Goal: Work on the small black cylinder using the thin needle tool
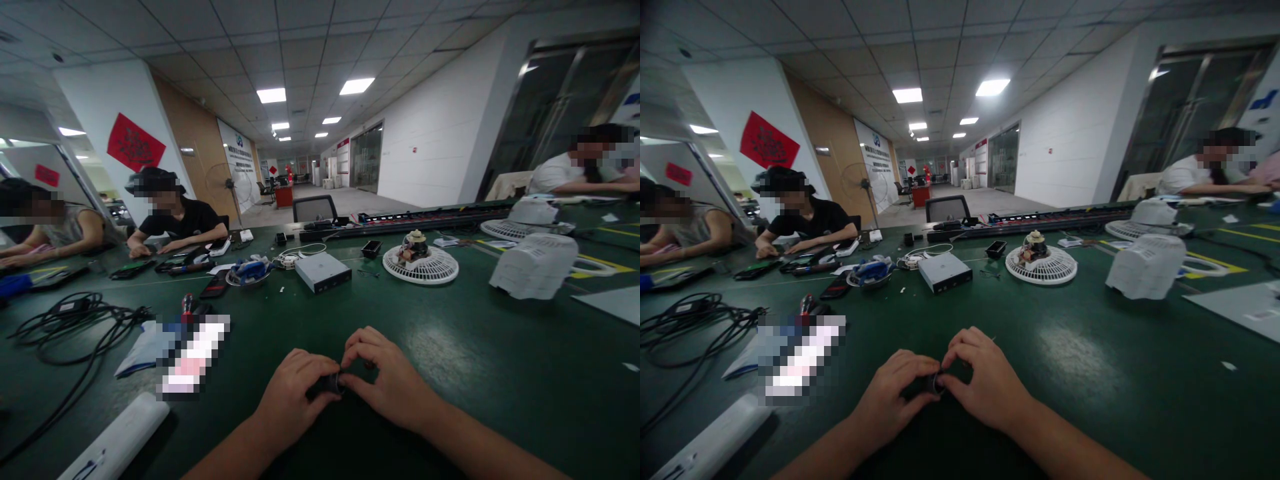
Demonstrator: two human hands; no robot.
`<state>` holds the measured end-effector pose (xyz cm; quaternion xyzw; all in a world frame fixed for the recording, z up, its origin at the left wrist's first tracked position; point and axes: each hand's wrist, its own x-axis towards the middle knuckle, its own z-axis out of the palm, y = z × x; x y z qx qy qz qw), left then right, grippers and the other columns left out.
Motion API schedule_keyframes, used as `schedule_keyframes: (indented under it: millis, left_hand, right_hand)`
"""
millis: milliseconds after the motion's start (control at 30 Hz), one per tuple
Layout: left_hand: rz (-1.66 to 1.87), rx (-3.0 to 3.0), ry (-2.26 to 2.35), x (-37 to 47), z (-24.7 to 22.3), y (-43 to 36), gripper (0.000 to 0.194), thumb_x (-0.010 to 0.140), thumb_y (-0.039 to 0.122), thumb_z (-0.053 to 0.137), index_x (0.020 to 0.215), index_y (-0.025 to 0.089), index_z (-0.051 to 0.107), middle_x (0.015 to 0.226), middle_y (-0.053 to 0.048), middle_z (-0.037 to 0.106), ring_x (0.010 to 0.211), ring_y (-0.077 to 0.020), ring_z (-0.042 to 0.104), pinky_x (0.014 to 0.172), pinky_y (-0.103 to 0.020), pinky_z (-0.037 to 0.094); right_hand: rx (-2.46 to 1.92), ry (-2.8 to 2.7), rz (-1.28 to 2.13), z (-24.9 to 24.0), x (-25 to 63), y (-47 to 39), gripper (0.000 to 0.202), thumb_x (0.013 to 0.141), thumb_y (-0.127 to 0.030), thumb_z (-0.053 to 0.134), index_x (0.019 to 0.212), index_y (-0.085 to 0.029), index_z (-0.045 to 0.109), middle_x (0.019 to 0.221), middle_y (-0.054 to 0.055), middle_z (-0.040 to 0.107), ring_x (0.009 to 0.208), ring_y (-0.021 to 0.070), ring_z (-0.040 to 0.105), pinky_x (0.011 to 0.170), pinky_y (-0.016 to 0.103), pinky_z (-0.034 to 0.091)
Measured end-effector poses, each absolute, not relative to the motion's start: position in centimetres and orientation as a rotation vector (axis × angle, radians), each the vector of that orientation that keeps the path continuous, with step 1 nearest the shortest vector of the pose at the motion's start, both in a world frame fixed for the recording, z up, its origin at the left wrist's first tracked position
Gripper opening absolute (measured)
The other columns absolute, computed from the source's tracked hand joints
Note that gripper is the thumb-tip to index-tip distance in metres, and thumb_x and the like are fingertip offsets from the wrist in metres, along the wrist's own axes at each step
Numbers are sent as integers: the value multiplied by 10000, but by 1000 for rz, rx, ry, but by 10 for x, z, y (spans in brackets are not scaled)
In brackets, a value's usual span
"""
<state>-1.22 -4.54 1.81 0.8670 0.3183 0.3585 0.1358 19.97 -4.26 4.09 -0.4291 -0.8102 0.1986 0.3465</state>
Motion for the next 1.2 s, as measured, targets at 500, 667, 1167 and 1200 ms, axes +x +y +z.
schedule_keyframes:
  millis: [500,667,1167,1200]
  left_hand:
    - [1085,2434,1065,-11,19,-50,374,733,156,839,1057,216,664,984,-29,749,886,-221,678,792,-341,521]
    - [1093,2481,1026,-9,17,-48,393,737,127,826,1075,222,649,995,-27,747,890,-223,680,797,-352,524]
    - [1116,2444,1029,-11,19,-48,395,742,120,830,1076,229,649,1009,-23,743,905,-225,672,811,-361,525]
    - [1118,2443,1032,-11,19,-48,394,743,120,829,1076,229,648,1008,-22,742,904,-225,672,810,-360,524]
  right_hand:
    - [-921,-2199,300,43,201,-44,112,781,-111,720,825,-213,720,901,32,680,872,205,599,818,380,465]
    - [-854,-2254,292,41,202,-44,114,793,-114,691,836,-214,726,899,27,683,875,199,597,803,367,466]
    - [-971,-2231,335,42,204,-39,127,844,-86,688,904,-197,685,926,43,647,886,209,592,792,370,474]
    - [-975,-2236,336,42,203,-39,129,845,-81,685,902,-197,681,929,42,646,890,209,591,793,369,473]
